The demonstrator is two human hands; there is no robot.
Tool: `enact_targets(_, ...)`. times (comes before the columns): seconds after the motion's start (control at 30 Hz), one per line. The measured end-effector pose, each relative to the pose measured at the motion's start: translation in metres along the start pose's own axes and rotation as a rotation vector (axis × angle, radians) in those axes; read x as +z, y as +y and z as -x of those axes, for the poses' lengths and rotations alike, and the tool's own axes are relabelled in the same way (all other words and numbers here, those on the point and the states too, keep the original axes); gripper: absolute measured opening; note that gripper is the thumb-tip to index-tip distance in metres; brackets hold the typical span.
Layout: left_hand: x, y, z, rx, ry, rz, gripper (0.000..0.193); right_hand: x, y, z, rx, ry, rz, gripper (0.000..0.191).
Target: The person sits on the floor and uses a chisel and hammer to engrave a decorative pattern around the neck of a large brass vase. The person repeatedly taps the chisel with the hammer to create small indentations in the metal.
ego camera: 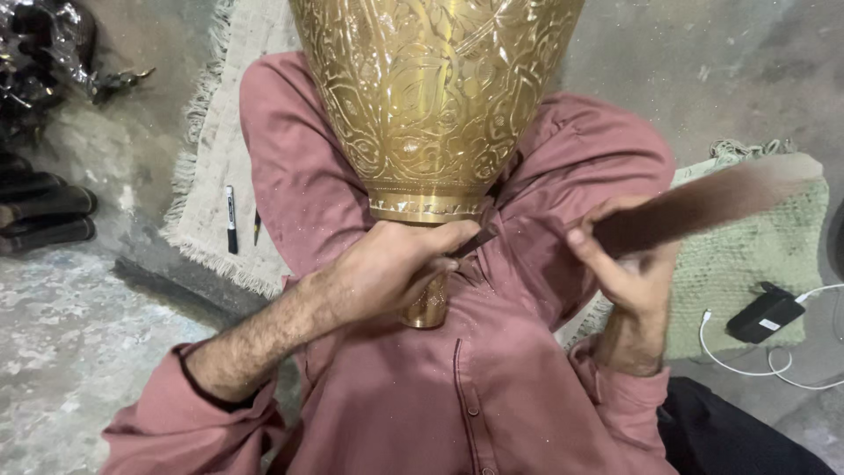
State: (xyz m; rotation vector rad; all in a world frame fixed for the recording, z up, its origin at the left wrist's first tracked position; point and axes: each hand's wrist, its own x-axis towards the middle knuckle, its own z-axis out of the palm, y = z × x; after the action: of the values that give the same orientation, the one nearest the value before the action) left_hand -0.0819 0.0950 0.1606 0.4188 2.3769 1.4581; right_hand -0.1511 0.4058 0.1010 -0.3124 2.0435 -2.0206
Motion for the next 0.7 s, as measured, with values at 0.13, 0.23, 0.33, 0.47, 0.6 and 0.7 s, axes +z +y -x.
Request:
enact_targets(0.13, 0.001, 0.002, -0.004, -0.342, -0.113, 0.316, 0.037, -0.010, 0.009, 0.010, -0.084, -0.245, 0.757, 0.040)
enact_targets(0.23, 0.001, 0.001, -0.003, -0.484, -0.105, 0.506, 0.028, -0.013, 0.015, 0.021, 0.076, -0.175, 0.367, 0.031)
enact_targets(0.33, -0.003, -0.002, 0.000, -0.034, -0.119, 0.019, 0.057, -0.010, 0.017, 0.030, 0.103, -0.135, 0.523, 0.024)
enact_targets(0.47, -0.005, -0.004, -0.003, -0.053, -0.167, 0.069, 0.050, -0.003, 0.012, 0.035, 0.147, 0.028, 0.287, 0.027)
enact_targets(0.6, -0.006, 0.001, -0.009, -0.158, -0.270, 0.028, 0.044, 0.004, 0.005, 0.037, -0.090, -0.136, 0.829, 0.042)
enact_targets(0.7, -0.012, 0.004, -0.005, -0.124, -0.283, 0.105, 0.048, 0.009, 0.006, 0.042, 0.139, 0.136, 0.029, 0.029)
